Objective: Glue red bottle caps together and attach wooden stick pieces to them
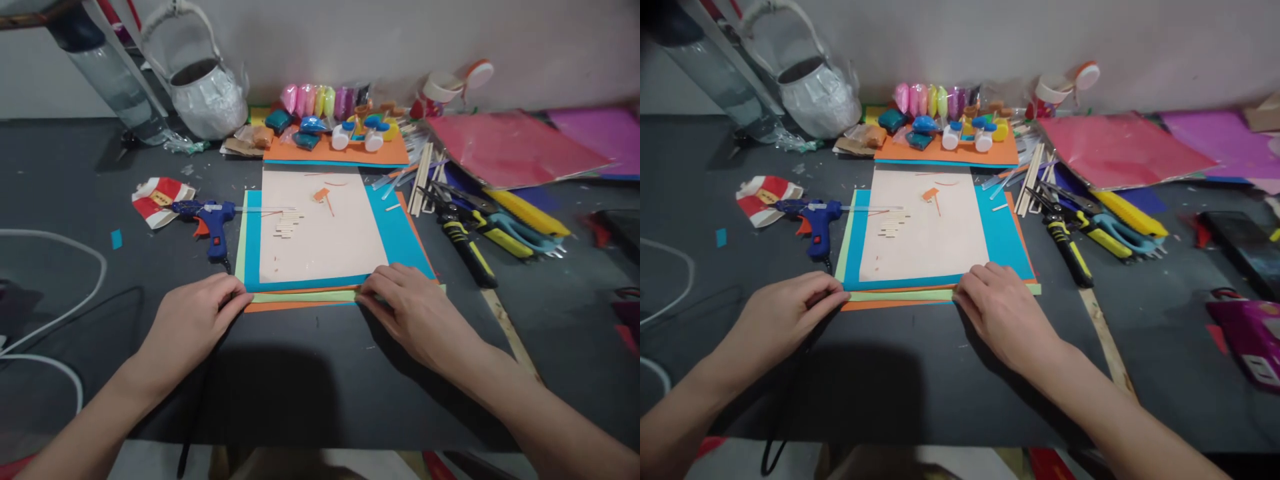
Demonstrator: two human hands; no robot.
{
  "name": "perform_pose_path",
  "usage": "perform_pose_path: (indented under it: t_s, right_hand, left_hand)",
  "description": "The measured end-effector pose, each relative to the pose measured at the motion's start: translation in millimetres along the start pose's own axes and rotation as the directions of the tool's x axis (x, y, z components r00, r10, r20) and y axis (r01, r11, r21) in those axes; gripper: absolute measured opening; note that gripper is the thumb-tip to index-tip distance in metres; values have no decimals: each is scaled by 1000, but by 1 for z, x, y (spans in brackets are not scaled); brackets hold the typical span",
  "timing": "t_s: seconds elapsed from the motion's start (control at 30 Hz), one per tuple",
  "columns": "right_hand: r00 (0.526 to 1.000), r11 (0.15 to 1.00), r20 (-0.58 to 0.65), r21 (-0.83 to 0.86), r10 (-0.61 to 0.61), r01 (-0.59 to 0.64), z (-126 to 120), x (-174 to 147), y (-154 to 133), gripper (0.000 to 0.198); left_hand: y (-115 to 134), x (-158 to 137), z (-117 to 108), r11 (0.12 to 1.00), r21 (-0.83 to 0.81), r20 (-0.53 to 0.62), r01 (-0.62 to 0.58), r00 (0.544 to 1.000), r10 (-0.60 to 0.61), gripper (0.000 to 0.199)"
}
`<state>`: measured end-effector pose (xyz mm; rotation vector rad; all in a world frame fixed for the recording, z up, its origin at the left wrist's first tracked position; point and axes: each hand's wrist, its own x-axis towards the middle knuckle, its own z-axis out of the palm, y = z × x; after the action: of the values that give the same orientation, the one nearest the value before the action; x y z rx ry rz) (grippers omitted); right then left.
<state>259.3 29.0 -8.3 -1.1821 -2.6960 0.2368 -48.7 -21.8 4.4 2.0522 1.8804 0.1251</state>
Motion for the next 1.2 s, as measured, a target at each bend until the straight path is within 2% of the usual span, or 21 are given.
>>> perform_pose_path:
  t_s: [0.27,0.4,0.57,0.77,1.0,1.2]
  right_hand:
    - [999,1000,-35,-21,16,-17,1,3,-6,20]
    - [1000,1000,-3,21,-17,17,3,8,-12,22]
    - [999,999,-23,21,-32,33,4,11,-16,25]
    - [997,994,-62,-102,-35,28,6,12,-17,27]
    - [999,999,-33,-50,-6,4,9,15,-14,24]
    - [997,997,12,9,77,-77,7,15,-15,21]
  left_hand:
    - [-2,-5,4,992,-95,-9,86,996,-88,25]
    - [-4,-5,4,980,-158,7,118,993,-118,24]
    - [-5,-6,6,967,-231,-15,107,993,-114,22]
    - [-1,-6,6,967,-201,-24,158,986,-166,23]
    - [3,-4,4,977,-135,-14,165,986,-168,22]
    - [8,-4,2,981,-77,10,176,984,-175,23]
